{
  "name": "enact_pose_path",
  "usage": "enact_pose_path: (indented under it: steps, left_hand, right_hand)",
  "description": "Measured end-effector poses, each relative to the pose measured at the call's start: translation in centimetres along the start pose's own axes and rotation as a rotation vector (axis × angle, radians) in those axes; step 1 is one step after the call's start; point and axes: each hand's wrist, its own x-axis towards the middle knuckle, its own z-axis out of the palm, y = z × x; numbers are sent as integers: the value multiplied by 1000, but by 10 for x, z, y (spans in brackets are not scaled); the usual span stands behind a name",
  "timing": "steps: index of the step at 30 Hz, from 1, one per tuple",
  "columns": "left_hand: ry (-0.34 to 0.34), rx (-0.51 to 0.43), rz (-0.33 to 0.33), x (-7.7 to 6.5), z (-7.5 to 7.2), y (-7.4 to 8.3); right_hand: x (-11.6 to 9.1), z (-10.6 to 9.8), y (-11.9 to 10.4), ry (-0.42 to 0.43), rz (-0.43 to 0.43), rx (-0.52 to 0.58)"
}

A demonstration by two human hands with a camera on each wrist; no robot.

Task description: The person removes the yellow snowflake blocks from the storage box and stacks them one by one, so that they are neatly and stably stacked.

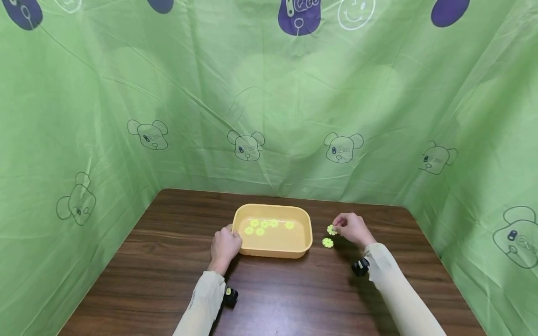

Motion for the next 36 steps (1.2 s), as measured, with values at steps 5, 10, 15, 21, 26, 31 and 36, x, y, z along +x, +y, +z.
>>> enact_pose_path:
  steps: [5,10,15,21,26,31,36]
  left_hand:
    - [2,-4,1,0,0,1]
    - [0,-4,0,1,0,1]
    - [4,-2,-3,1,-1,1]
    - [1,6,3,1,0,0]
    - [4,2,5,2,0,1]
    - [4,4,7,3,0,0]
    - [3,-1,6,3,0,1]
  right_hand:
    - [-4,2,15,-78,49,112]
    - [-4,7,20,-117,66,166]
    - [-2,16,22,-141,80,176]
    - [-1,22,23,-135,78,169]
    - [-2,25,21,-119,73,154]
    - [-3,28,20,-97,60,54]
    - [-3,30,19,-73,46,-36]
